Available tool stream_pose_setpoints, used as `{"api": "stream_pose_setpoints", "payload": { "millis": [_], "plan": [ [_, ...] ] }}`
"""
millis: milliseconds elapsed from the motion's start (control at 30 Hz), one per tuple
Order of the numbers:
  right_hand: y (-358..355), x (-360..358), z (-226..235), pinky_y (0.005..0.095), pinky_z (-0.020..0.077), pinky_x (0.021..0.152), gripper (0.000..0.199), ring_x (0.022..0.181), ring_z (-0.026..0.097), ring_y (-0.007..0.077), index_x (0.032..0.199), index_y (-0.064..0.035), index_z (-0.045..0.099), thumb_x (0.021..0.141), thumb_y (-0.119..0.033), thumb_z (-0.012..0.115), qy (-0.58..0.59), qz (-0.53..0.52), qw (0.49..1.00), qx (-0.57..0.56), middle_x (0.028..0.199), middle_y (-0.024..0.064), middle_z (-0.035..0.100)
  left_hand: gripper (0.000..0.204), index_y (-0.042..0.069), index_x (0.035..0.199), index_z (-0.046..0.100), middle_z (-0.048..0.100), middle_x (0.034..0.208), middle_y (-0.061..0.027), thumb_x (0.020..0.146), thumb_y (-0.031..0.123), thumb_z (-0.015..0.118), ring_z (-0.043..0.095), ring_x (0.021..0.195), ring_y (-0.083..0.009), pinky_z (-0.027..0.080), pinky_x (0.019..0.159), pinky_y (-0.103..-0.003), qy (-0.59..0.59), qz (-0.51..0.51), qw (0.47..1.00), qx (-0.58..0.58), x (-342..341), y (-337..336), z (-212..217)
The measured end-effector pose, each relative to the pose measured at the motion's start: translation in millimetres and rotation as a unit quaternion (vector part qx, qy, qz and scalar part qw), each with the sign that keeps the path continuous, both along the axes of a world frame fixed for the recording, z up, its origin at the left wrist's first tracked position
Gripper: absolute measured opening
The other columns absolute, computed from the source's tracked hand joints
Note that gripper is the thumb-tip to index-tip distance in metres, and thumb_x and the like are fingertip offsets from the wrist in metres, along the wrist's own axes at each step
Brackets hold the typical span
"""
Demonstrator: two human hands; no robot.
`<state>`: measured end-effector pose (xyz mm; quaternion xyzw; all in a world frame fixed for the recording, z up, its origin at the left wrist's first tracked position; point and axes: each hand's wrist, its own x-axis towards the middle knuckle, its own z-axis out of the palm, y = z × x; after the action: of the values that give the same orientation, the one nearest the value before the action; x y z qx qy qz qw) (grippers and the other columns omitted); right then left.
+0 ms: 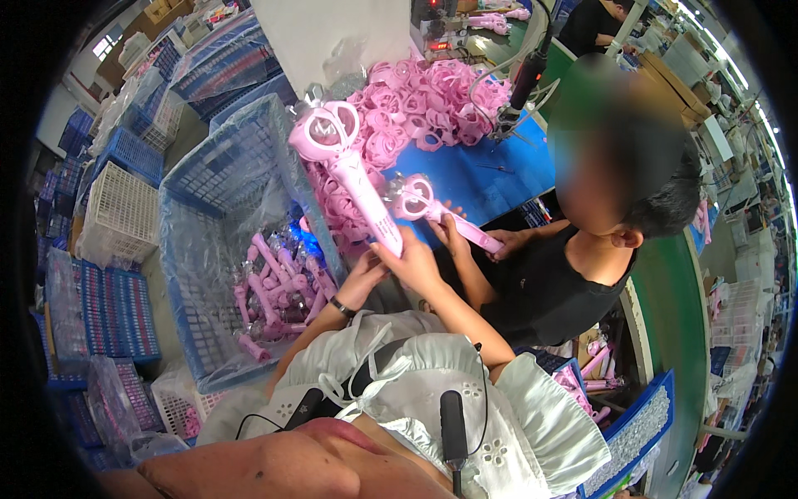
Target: The person assembles pink plastic toy wands by attaching a clear top piece to the wand body and then inserting a small metal component into the top. They handle each wand one at a time, repeating the same steps for multiple units.
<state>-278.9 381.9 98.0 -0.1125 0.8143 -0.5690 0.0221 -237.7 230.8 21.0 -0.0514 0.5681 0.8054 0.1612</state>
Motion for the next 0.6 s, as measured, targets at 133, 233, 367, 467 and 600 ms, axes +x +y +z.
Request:
{"api": "stream_pose_setpoints", "payload": {
  "millis": [133, 233, 367, 467, 600],
  "plan": [
    [43, -15, 17, 0.0410, 0.0486, 0.078, 0.056, 0.091, 0.063, 0.0345, 0.110, 0.0018, 0.057, 0.078, -0.042, 0.068, 0.123, -0.104, 0.970, 0.179, 0.095, 0.0256, 0.063, 0.078, 0.018, 0.142, 0.013, 0.048, 0.109, -0.0007, 0.085, 0.029, 0.066, 0.048, 0.092, -0.0119, 0.040, 0.079, -0.032, -0.197, 0.078, 0.968, 0.132, -59, 44, -25],
    [69, -7, 19, 0.0440, 0.0483, 0.081, 0.061, 0.094, 0.061, 0.0389, 0.119, 0.0007, 0.052, 0.079, -0.043, 0.066, 0.045, -0.141, 0.977, 0.153, 0.103, 0.0286, 0.060, 0.082, 0.020, 0.137, 0.020, 0.048, 0.120, 0.0007, 0.077, 0.035, 0.074, 0.039, 0.114, -0.0219, 0.033, 0.089, -0.041, -0.161, 0.121, 0.964, 0.172, -107, 61, -44],
    [94, 21, 15, 0.0430, 0.0497, 0.075, 0.059, 0.088, 0.063, 0.0390, 0.122, -0.0045, 0.051, 0.079, -0.042, 0.066, -0.068, -0.187, 0.968, 0.152, 0.093, 0.0243, 0.064, 0.021, 0.025, 0.094, 0.059, 0.057, 0.087, 0.0080, 0.080, 0.036, 0.069, 0.049, 0.079, -0.0106, 0.034, 0.066, -0.031, -0.178, 0.126, 0.951, 0.219, -156, 84, -62],
    [102, 32, 6, 0.0421, 0.0498, 0.073, 0.056, 0.084, 0.064, 0.0378, 0.116, -0.0033, 0.054, 0.079, -0.044, 0.065, -0.105, -0.207, 0.962, 0.144, 0.089, 0.0229, 0.065, 0.023, 0.016, 0.099, 0.059, 0.060, 0.091, 0.0029, 0.082, 0.029, 0.068, 0.054, 0.080, -0.0128, 0.041, 0.068, -0.032, -0.146, 0.158, 0.940, 0.266, -176, 92, -62],
    [108, 37, -11, 0.0409, 0.0499, 0.071, 0.057, 0.080, 0.064, 0.0367, 0.112, 0.0002, 0.055, 0.079, -0.045, 0.065, -0.131, -0.231, 0.957, 0.118, 0.086, 0.0223, 0.065, 0.023, 0.010, 0.098, 0.056, 0.061, 0.095, -0.0076, 0.083, 0.024, 0.067, 0.059, 0.085, -0.0215, 0.048, 0.081, -0.034, -0.063, 0.204, 0.938, 0.273, -179, 76, -31]
  ]
}}
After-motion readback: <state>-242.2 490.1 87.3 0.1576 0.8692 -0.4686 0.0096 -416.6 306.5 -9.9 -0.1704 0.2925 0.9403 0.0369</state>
